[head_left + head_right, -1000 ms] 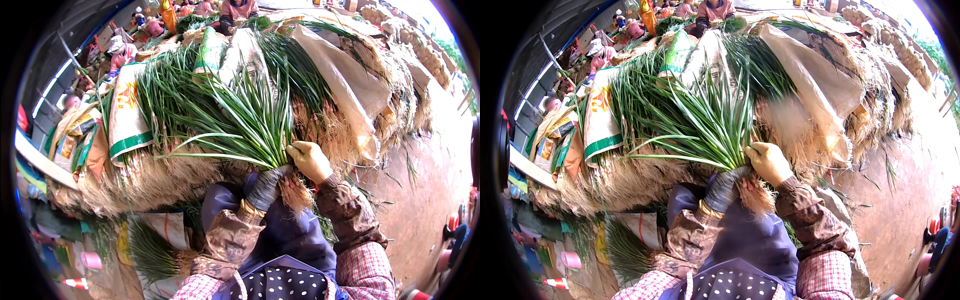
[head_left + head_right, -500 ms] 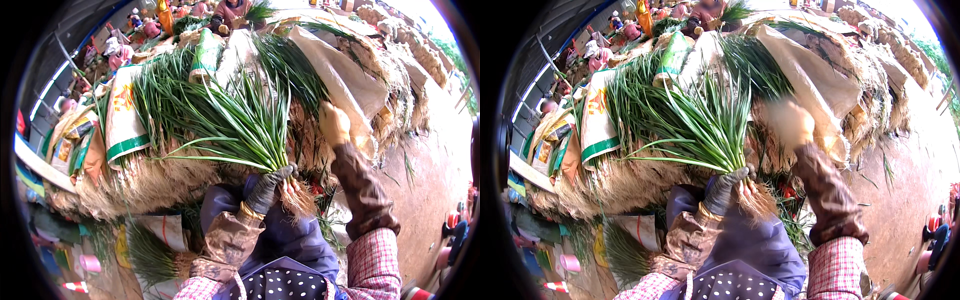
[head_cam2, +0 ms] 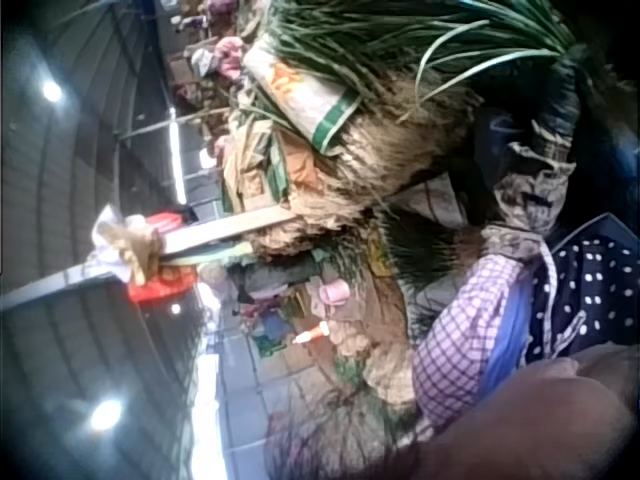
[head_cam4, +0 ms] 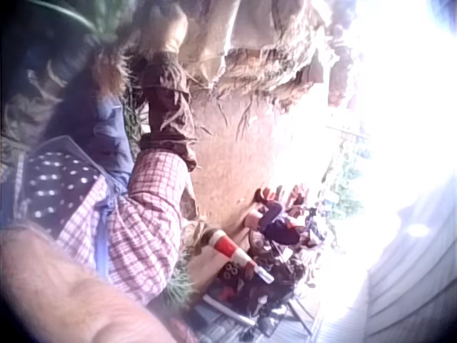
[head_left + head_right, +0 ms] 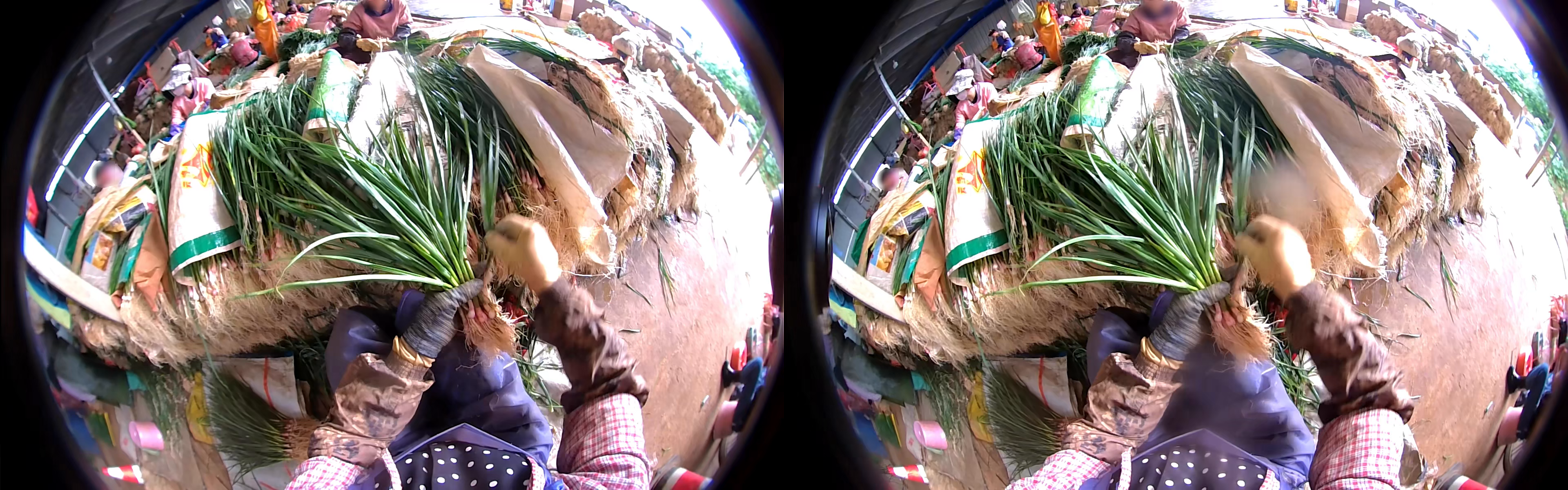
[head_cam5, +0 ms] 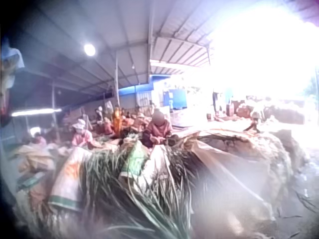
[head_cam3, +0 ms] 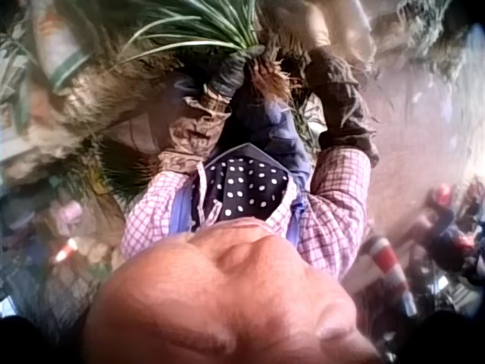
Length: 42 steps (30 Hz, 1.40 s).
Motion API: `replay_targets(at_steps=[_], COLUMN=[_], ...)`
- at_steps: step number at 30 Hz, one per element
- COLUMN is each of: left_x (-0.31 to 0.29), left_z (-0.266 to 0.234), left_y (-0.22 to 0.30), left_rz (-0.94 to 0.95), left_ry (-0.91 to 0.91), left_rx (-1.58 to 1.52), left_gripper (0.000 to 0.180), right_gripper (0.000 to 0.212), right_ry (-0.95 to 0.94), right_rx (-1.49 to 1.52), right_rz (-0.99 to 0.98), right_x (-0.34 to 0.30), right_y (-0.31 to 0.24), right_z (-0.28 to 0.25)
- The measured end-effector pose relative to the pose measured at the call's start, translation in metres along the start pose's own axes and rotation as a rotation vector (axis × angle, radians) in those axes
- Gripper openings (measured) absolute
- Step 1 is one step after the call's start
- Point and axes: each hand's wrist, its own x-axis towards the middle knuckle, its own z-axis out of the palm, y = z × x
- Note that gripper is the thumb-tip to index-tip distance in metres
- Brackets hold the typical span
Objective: The person processes bundles of chives by hand and with shears, trimming the roots and stems before placing them in separate piles on the ground.
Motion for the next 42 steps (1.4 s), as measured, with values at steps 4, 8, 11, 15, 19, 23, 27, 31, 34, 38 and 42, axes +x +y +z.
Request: replay_targets(at_steps=[4, 8, 11, 15, 19, 23, 27, 31, 34, 38, 42], left_x=[-0.001, -0.005, -0.007, -0.011, -0.005, -0.005, -0.004, -0.006, -0.009, -0.007, -0.010], left_z=[-0.006, 0.014, 0.017, 0.009, 0.008, 0.012, 0.004, 0.002, 0.011, 0.014, 0.024], left_y=[-0.016, -0.008, -0.006, 0.000, -0.006, -0.002, -0.008, -0.007, -0.004, -0.001, 0.007], left_rz=[0.096, 0.109, 0.175, 0.023, -0.025, 0.133, 0.082, 0.054, 0.041, 0.092, 0.167], left_ry=[0.050, 0.004, 0.087, 0.026, 0.119, 0.132, 0.084, 0.075, 0.093, 0.072, 0.091], left_rx=[0.074, 0.054, -0.129, -0.089, -0.099, -0.047, 0.053, 0.034, 0.023, 0.006, 0.005], left_gripper=[0.012, 0.017, 0.020, 0.019, 0.021, 0.022, 0.017, 0.013, 0.013, 0.014, 0.025], right_gripper=[0.008, 0.003, 0.022, 0.015, 0.021, 0.020, 0.013, 0.019, 0.018, 0.027, 0.021], right_ry=[0.028, 0.047, -0.450, 0.065, 0.126, -0.171, -0.044, -0.299, 0.042, -0.029, -0.094], right_rx=[0.498, 0.623, -0.048, -0.414, -0.754, -0.422, -0.235, 0.009, -0.278, -0.561, -0.519], right_rz=[0.311, 0.636, 0.463, -0.032, 0.111, 0.380, 0.139, 0.109, -0.038, 0.235, 0.264], right_x=[-0.044, -0.058, -0.057, 0.013, 0.102, 0.111, 0.048, -0.005, 0.030, 0.086, 0.078], right_y=[-0.021, 0.037, 0.029, 0.033, 0.011, -0.017, 0.008, -0.016, 0.025, 0.006, 0.025], right_z=[0.023, 0.037, 0.028, -0.004, -0.043, -0.062, -0.026, -0.011, -0.012, -0.049, -0.047])
